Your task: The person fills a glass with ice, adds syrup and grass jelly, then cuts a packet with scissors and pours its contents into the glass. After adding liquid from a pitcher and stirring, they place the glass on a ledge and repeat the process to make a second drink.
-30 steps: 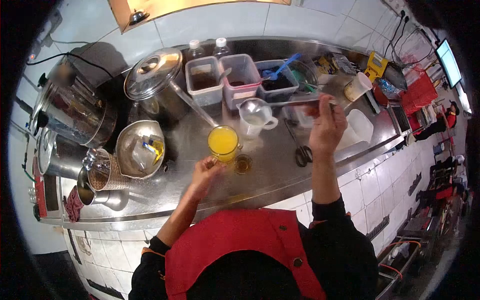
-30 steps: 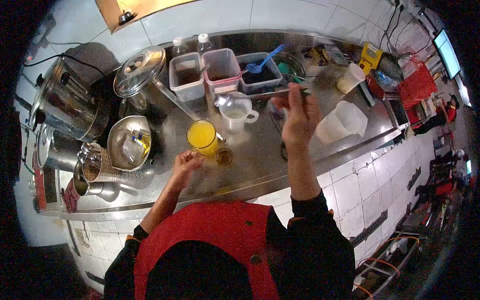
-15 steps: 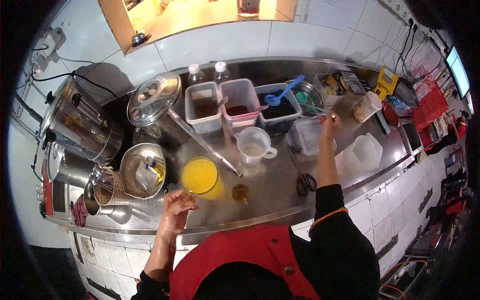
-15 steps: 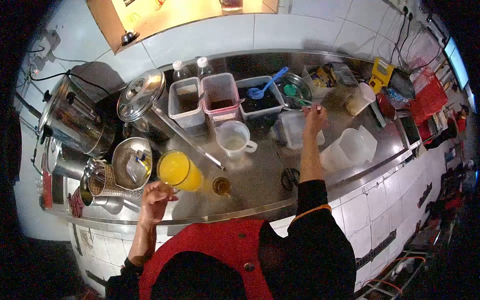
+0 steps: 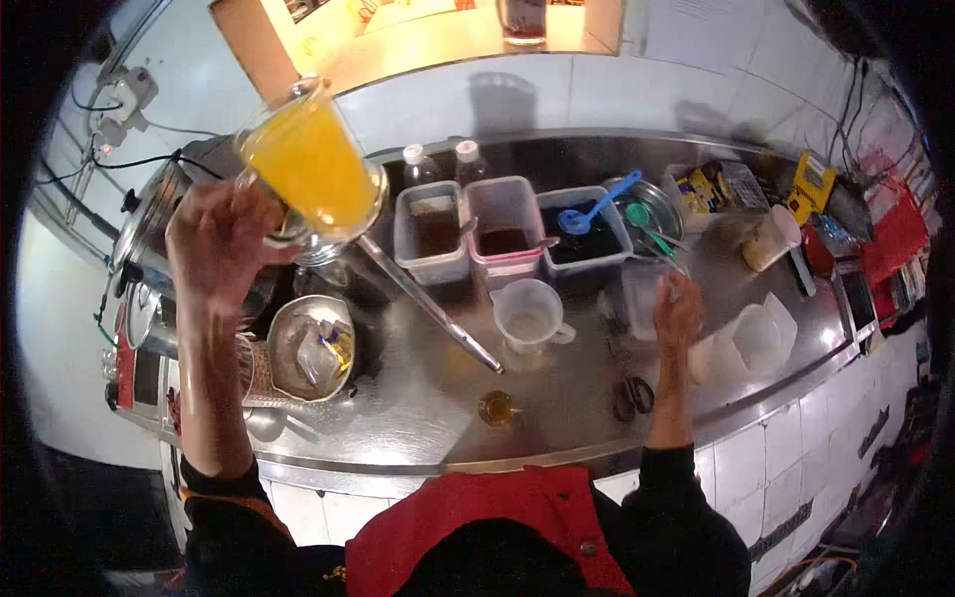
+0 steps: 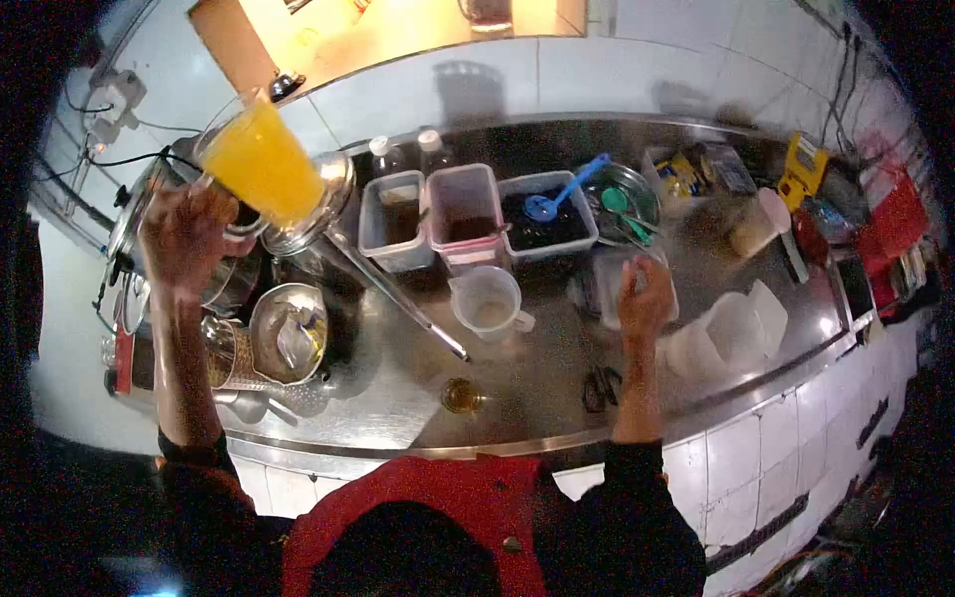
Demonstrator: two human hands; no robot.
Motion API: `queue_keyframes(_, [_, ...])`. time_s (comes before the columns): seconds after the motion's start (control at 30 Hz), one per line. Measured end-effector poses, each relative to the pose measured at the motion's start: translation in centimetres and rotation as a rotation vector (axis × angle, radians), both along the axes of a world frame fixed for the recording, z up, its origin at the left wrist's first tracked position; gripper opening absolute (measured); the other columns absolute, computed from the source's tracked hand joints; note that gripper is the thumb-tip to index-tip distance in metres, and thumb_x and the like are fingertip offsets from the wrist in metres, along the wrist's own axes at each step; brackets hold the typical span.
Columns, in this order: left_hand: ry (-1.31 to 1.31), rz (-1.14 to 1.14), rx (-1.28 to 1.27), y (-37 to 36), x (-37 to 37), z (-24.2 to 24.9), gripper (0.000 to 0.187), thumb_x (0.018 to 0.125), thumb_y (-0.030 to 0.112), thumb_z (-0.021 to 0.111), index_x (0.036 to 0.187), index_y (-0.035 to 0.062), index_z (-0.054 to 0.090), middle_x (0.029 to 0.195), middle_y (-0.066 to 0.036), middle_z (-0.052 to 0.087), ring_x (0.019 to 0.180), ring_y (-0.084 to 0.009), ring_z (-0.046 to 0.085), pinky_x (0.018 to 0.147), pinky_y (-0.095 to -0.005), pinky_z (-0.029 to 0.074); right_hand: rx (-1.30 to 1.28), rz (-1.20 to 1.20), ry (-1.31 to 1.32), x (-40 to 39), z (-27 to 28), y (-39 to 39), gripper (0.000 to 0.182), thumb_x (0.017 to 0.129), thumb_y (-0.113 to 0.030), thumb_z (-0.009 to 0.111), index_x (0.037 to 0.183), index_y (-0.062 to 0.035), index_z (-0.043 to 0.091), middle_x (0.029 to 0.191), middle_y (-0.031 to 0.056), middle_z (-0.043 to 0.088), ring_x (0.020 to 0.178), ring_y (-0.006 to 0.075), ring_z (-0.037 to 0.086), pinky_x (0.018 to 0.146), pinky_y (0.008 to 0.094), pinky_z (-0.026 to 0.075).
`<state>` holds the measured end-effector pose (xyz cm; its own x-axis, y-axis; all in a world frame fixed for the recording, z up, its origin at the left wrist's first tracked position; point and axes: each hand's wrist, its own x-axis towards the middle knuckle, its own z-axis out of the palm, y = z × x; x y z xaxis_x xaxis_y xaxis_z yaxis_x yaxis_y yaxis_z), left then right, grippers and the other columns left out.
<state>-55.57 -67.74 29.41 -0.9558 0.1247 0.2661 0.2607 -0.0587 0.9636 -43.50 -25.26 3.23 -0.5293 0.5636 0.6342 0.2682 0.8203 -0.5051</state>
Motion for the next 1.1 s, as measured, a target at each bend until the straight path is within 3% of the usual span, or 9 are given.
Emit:
queue_keyframes(0.07, [-0.229,-0.059,0.228,1.5,-2.4,2.7,0.023,0.079,0.029,0.048,0.062,0.0126,0.045,0.053,0.003,0.031,0.054,-0.0114,0.039,0.063,-0.0469,0.04,-0.191,0.273,-0.022,1.0,-2.0,-1.2,0.022,0.081,-0.026,0.061,0.08,-0.0039,0.063,0.068,0.0062,0.061,0.047,0.0119,0.051,0.045,0.0244,0.041])
queue_keyframes(0.13, [-0.29,-0.025,0.291,2.6,-5.9,4.3,0.024,0.076,0.03,0.051,0.06,0.0147,0.043,0.053,0.005,0.025,0.054,-0.0117,0.035,0.071,-0.0479,0.033,-0.461,0.526,-0.196,3.5,2.3,-6.1,0.022,0.079,-0.025,0.062,0.081,-0.003,0.063,0.062,0.0052,0.058,0.052,0.0082,0.051,0.049,0.0239,0.041])
queue_keyframes(0.17, [-0.262,-0.393,0.186,-0.2,-10.2,4.3,0.024,0.076,0.032,0.053,0.071,0.0085,0.052,0.06,-0.001,0.047,0.062,-0.0155,0.048,0.07,-0.0522,0.035,-0.669,0.667,-0.265,4.4,2.0,-7.3,0.026,0.077,-0.028,0.065,0.081,-0.0031,0.063,0.064,0.0057,0.059,0.052,0.0113,0.053,0.05,0.025,0.044])
queue_keyframes(0.2, [-0.227,-0.17,0.17,1.3,-11.2,4.9,0.025,0.075,0.033,0.053,0.068,0.0087,0.051,0.058,0.0,0.044,0.061,-0.0153,0.047,0.069,-0.0537,0.035,-0.544,0.802,-0.359,4.9,1.8,-8.2,0.028,0.075,-0.03,0.067,0.082,-0.0033,0.064,0.068,0.0068,0.06,0.054,0.0137,0.055,0.052,0.0266,0.045])
queue_keyframes(0.3, [-0.158,-0.05,0.147,3.6,-15.1,6.1,0.025,0.073,0.032,0.057,0.065,0.0087,0.05,0.056,0.001,0.038,0.06,-0.0158,0.046,0.068,-0.053,0.035,-0.348,1.021,-0.55,6.2,-0.1,-10.4,0.045,0.064,-0.033,0.076,0.091,-0.0006,0.062,0.078,0.0079,0.062,0.055,0.0151,0.055,0.052,0.0283,0.046])
queue_keyframes(0.6, [-0.158,0.079,0.256,7.5,-25.2,4.3,0.029,0.063,0.029,0.066,0.063,0.0071,0.047,0.062,-0.004,0.039,0.068,-0.018,0.044,0.078,-0.0535,0.032,-0.415,1.017,-0.79,6.6,-1.3,-15.5,0.096,0.056,-0.048,0.076,0.129,-0.0042,0.032,0.112,0.0222,0.047,0.081,0.0308,0.056,0.071,0.0375,0.047])
queue_keyframes(0.7, [-0.174,0.104,0.256,8.3,-26.5,3.6,0.029,0.064,0.027,0.066,0.063,0.007,0.045,0.068,-0.006,0.041,0.069,-0.018,0.044,0.081,-0.0525,0.031,-0.35,1.013,-0.664,6.3,-3.3,-16.7,0.096,0.057,-0.051,0.074,0.129,-0.004,0.031,0.114,0.0227,0.045,0.089,0.0335,0.054,0.077,0.0423,0.045])
queue_keyframes(0.77, [-0.173,0.029,0.194,8.8,-26.6,3.4,0.034,0.065,0.031,0.061,0.08,0.0052,0.046,0.082,-0.006,0.037,0.073,-0.0163,0.039,0.078,-0.0511,0.031,-0.291,1.019,-0.656,6.1,-4.9,-17.2,0.094,0.059,-0.052,0.073,0.129,-0.0046,0.032,0.114,0.0222,0.045,0.094,0.0342,0.053,0.078,0.0434,0.045])
queue_keyframes(1.1, [-0.173,-0.009,0.188,9.3,-30.5,1.6,0.037,0.065,0.038,0.06,0.079,0.0073,0.046,0.078,-0.005,0.037,0.07,-0.0178,0.04,0.071,-0.0506,0.035,-0.455,0.971,-0.669,5.6,-4.9,-19.4,0.071,0.067,-0.045,0.07,0.121,-0.0082,0.042,0.109,0.016,0.051,0.098,0.0343,0.054,0.082,0.0436,0.044])
